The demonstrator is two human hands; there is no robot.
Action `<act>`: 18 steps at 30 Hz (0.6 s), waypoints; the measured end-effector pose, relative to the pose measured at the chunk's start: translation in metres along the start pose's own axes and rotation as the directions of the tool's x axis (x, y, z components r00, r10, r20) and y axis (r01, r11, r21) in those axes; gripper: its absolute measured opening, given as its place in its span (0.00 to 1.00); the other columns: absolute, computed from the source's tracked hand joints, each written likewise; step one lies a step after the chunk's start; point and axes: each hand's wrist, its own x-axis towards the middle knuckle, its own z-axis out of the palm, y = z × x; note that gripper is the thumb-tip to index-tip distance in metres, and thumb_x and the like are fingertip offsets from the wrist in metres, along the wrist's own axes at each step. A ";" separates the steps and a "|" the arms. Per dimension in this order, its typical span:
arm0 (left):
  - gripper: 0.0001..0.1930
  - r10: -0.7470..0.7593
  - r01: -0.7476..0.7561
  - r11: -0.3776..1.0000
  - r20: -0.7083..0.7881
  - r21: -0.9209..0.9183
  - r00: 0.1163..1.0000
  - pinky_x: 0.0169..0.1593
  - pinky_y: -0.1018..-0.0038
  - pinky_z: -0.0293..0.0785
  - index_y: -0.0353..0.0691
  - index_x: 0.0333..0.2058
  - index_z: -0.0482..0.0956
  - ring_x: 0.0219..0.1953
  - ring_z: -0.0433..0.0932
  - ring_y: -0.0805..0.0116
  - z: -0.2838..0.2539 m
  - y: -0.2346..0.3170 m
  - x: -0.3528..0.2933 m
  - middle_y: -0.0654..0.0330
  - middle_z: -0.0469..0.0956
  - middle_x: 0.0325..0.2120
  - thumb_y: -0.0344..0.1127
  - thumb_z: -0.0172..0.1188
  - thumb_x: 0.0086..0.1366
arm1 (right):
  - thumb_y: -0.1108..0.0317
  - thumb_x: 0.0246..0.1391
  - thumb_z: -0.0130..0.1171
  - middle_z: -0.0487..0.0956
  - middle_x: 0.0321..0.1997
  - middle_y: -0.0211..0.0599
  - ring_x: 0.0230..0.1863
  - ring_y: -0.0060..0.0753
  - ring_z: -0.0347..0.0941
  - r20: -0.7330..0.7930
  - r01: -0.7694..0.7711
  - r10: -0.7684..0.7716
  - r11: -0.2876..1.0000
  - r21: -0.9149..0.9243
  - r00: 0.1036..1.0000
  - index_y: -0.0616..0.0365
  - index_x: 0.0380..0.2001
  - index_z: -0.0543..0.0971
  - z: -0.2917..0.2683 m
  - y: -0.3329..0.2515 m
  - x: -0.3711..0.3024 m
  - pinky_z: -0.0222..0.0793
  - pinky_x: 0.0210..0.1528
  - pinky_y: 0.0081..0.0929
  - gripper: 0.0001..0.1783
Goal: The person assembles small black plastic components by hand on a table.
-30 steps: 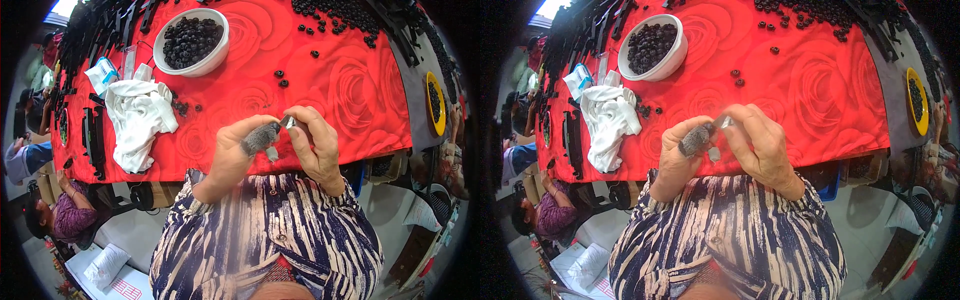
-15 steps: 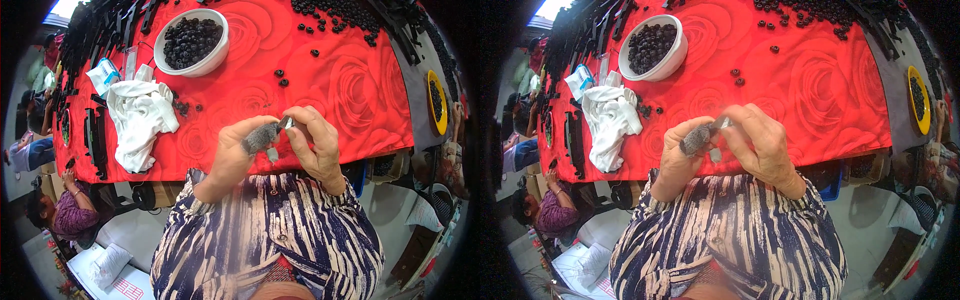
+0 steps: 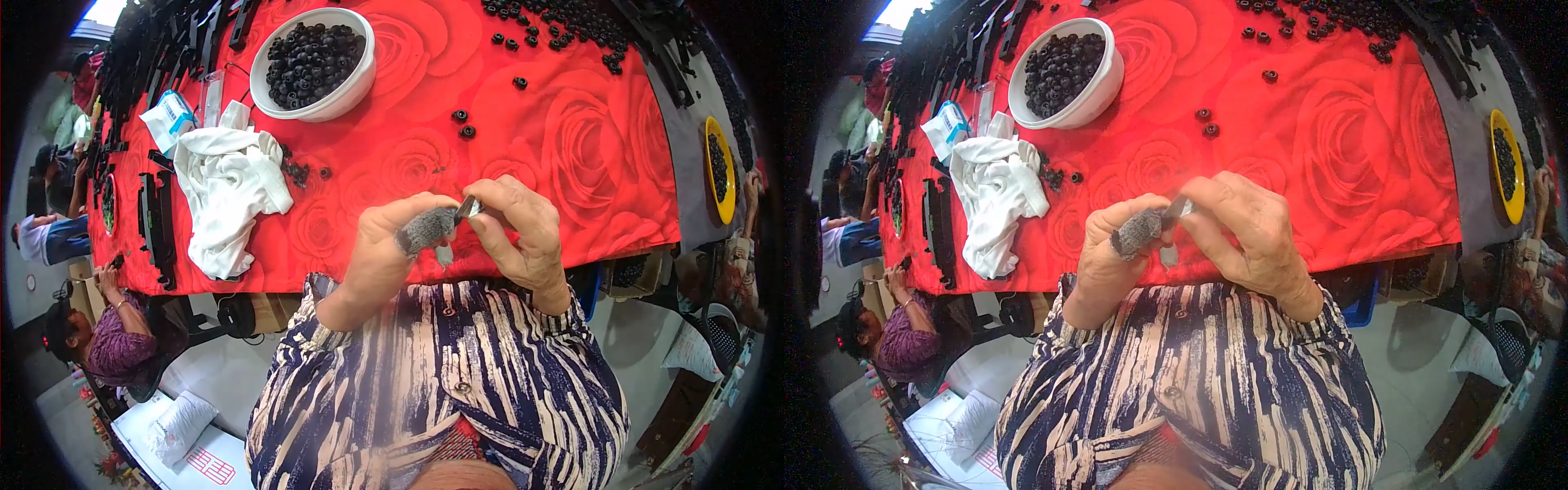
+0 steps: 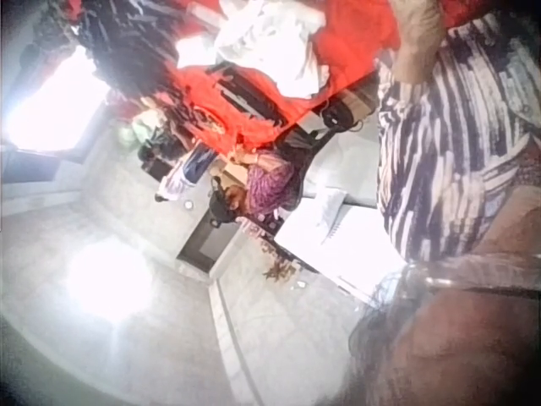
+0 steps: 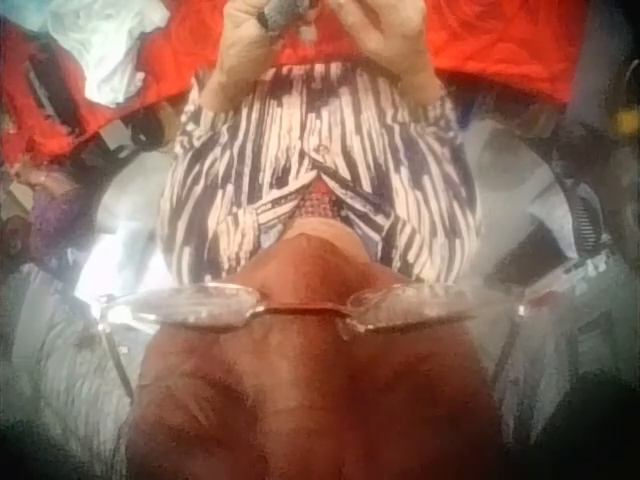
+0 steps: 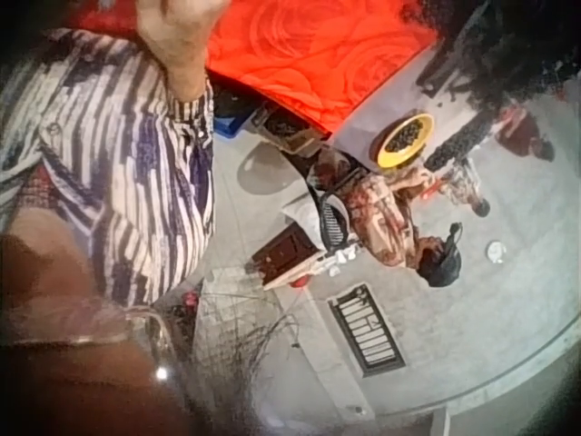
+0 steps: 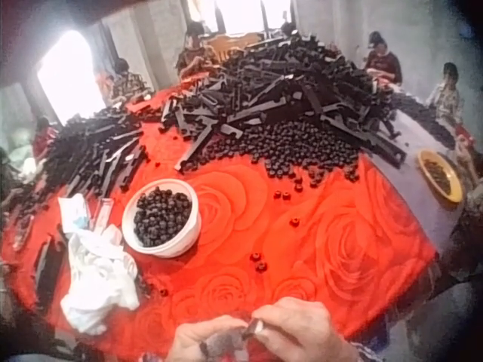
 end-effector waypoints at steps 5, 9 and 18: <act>0.11 -0.070 0.067 0.995 -0.037 -0.070 0.997 0.34 0.79 0.71 0.30 0.42 0.76 0.32 0.73 0.75 0.001 0.000 0.000 0.59 0.75 0.30 0.28 0.53 0.62 | 0.79 0.43 0.59 0.72 0.24 0.41 0.22 0.36 0.69 -0.003 -0.003 0.003 1.000 0.024 1.000 0.65 0.36 0.75 0.001 0.007 -0.001 0.64 0.24 0.27 0.13; 0.12 -0.139 0.130 0.986 -0.087 -0.105 0.986 0.31 0.77 0.72 0.30 0.41 0.76 0.31 0.73 0.74 -0.009 -0.006 0.007 0.58 0.76 0.30 0.32 0.55 0.61 | 0.79 0.41 0.61 0.72 0.24 0.41 0.22 0.38 0.70 0.025 0.026 -0.026 0.999 0.024 0.999 0.64 0.35 0.75 0.006 0.008 -0.005 0.65 0.23 0.29 0.14; 0.09 -0.266 0.242 0.916 -0.032 -0.321 0.964 0.30 0.77 0.69 0.37 0.37 0.77 0.28 0.71 0.77 -0.009 -0.009 0.009 0.65 0.74 0.26 0.36 0.53 0.63 | 0.78 0.39 0.62 0.73 0.25 0.40 0.21 0.34 0.69 -0.062 -0.053 0.059 0.994 0.092 0.996 0.65 0.40 0.74 0.007 -0.001 -0.006 0.64 0.23 0.26 0.19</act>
